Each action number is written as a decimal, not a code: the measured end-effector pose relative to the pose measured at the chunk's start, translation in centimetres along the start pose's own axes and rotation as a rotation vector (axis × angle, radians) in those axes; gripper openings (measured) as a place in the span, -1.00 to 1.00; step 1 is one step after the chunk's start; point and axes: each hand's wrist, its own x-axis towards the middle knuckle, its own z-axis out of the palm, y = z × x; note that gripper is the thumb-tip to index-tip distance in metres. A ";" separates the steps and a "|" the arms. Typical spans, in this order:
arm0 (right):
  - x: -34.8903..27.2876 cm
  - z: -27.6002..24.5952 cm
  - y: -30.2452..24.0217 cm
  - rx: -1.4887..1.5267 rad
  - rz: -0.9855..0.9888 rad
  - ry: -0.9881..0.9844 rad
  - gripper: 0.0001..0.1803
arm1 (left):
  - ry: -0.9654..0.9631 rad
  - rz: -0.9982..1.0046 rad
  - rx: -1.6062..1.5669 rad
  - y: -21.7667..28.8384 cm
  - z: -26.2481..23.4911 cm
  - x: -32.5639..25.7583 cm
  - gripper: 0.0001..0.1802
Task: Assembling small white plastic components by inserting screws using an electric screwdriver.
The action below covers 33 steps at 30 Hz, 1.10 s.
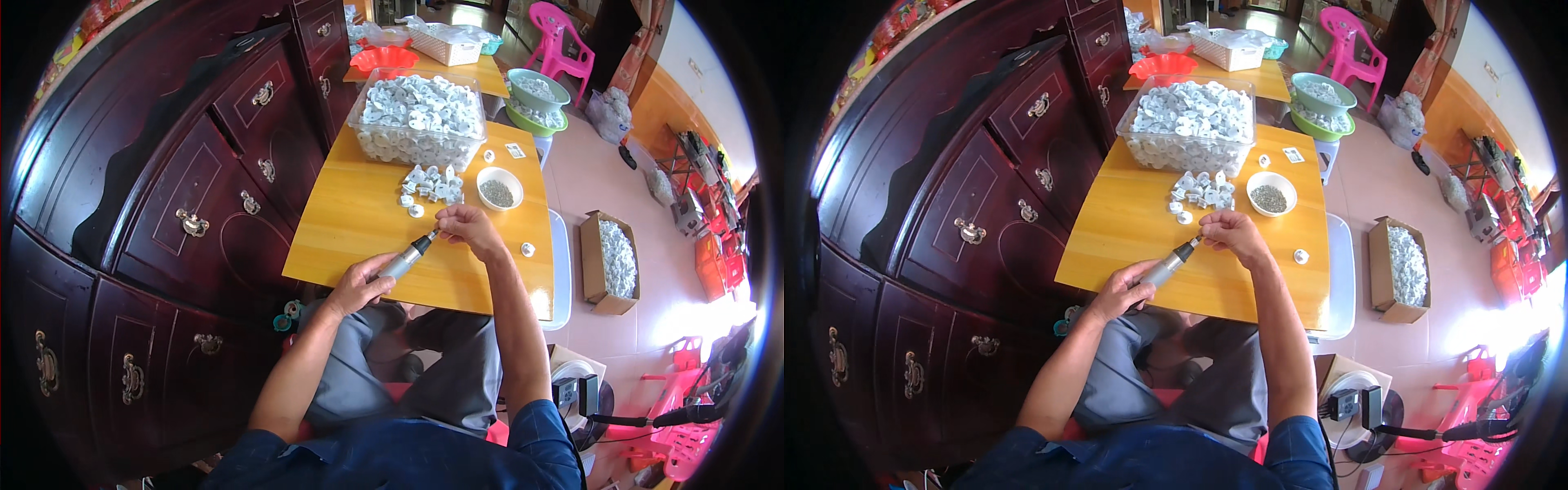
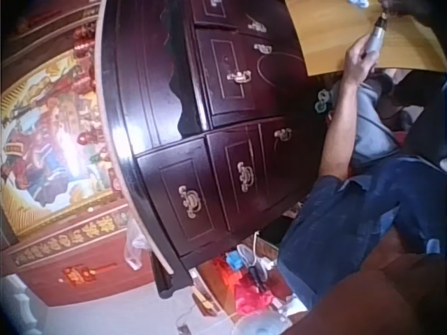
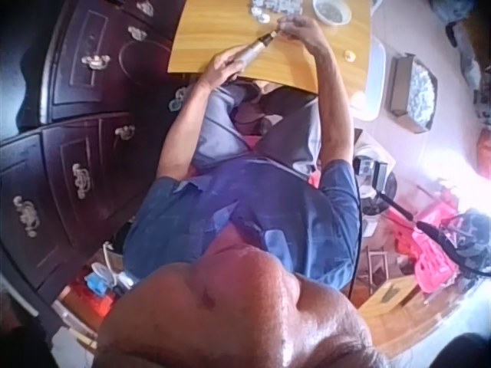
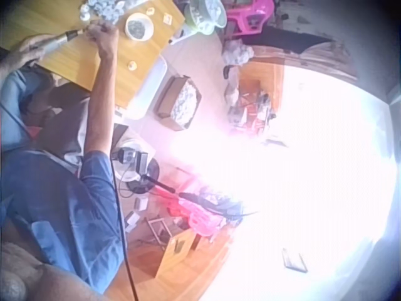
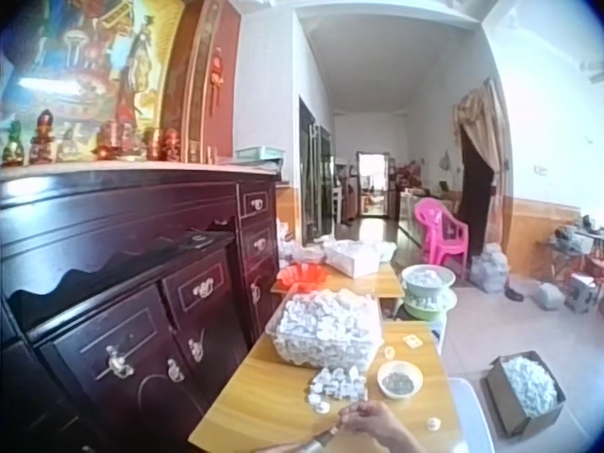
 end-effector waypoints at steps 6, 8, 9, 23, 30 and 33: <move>-1.0 1.2 -1.1 -0.001 -0.101 0.266 -0.75 | 0.046 0.011 -0.004 -0.3 0.0 -0.1 -0.42; -1.4 0.2 -0.2 -0.219 -0.222 0.560 -0.71 | 0.054 0.014 -0.005 -0.3 0.1 0.0 -0.42; -1.6 -0.5 0.7 -0.430 -0.292 0.645 -0.70 | 0.048 0.016 -0.005 -0.3 0.4 0.2 -0.42; -0.5 2.5 4.0 -0.808 -0.362 0.575 -0.77 | 0.104 -0.020 0.020 -0.4 0.4 0.4 -0.40; -0.7 2.5 5.0 -0.470 -0.347 0.577 -0.73 | 0.052 -0.013 0.059 -0.1 0.3 0.5 -0.43; -0.8 2.7 4.9 -0.465 -0.309 0.564 -0.71 | 0.089 -0.028 0.080 -0.1 0.5 0.5 -0.44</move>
